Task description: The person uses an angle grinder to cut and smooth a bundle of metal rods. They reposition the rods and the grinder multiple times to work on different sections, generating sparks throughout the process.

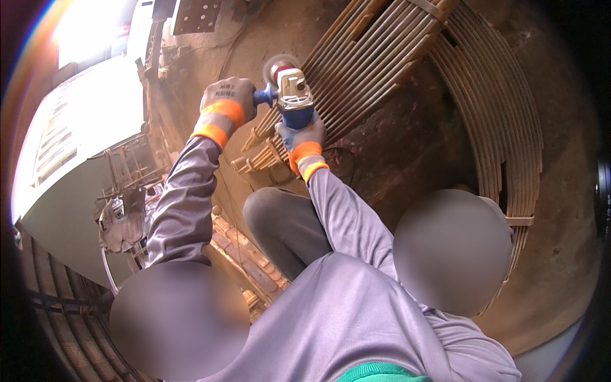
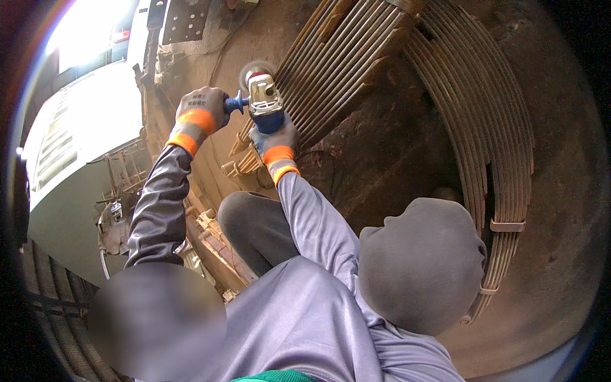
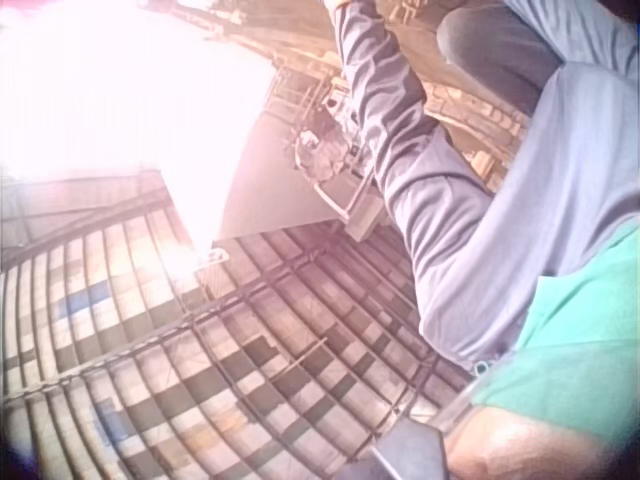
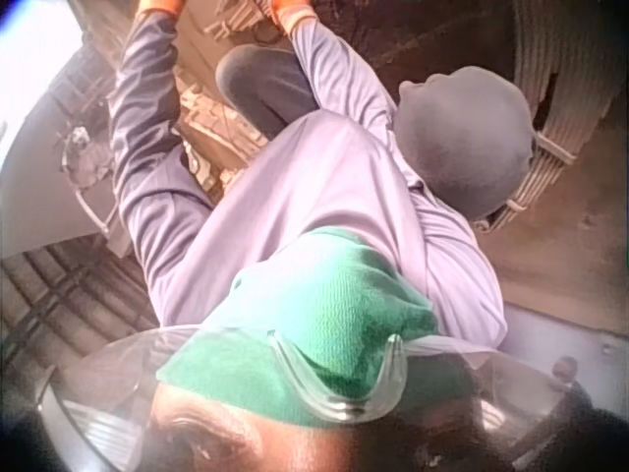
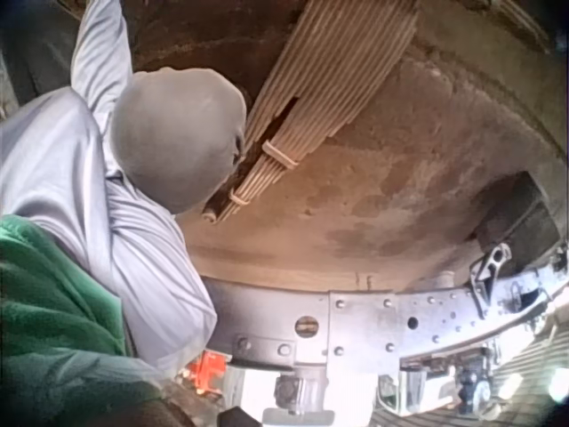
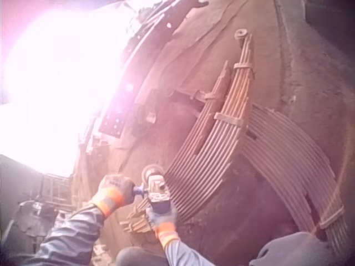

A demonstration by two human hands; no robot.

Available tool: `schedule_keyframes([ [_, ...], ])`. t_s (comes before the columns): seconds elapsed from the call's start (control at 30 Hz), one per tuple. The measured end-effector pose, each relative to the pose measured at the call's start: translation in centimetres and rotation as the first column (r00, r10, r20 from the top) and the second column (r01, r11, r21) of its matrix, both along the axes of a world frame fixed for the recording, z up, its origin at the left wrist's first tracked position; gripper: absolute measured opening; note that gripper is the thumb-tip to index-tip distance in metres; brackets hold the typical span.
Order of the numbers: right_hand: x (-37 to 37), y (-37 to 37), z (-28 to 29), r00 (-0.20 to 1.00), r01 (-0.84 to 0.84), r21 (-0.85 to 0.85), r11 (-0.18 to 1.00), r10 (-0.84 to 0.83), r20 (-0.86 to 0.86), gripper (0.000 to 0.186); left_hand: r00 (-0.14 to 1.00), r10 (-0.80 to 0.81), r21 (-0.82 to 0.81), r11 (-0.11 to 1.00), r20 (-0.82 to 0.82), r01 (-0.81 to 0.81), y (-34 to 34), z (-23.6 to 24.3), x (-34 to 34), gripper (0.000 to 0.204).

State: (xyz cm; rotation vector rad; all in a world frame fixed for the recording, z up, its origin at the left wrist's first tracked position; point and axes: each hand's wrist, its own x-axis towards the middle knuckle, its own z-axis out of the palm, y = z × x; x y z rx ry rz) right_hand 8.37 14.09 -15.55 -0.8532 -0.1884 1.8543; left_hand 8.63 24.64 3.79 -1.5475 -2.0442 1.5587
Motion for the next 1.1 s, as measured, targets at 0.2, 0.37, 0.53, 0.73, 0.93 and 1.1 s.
schedule_keyframes([
  [0.2,0.0,0.1,-0.4,0.999,-0.03,-0.005,1.0,0.03,0.027,0.052,1.0,0.009,-0.011,1.0,-0.013,-0.009,0.1,-0.2,0.7,0.02],
  [0.37,0.6,0.4,0.6,0.999,-0.041,-0.034,0.999,0.042,0.002,0.048,0.999,-0.028,-0.006,1.0,-0.028,0.028,0.1,-0.4,-0.1,0.019],
  [0.53,0.4,0.9,1.1,0.997,-0.064,-0.073,0.995,0.067,0.049,0.045,0.997,-0.078,-0.031,0.997,-0.029,0.077,0.5,-0.2,0.0,0.019],
  [0.73,-0.7,0.5,0.8,0.998,0.021,-0.064,0.998,-0.017,0.059,0.043,0.995,-0.101,-0.037,0.994,-0.026,0.1,0.4,-0.1,0.3,0.018],
  [0.93,-0.2,0.3,1.2,0.997,-0.006,-0.071,0.997,0.011,0.08,0.038,0.996,-0.087,-0.03,0.996,-0.026,0.086,0.4,-0.2,-0.1,0.019],
  [1.1,-1.2,0.5,0.5,0.994,-0.027,-0.068,0.997,0.034,0.108,0.042,0.993,-0.112,-0.043,0.993,-0.02,0.111,0.7,-0.3,-0.2,0.02],
])
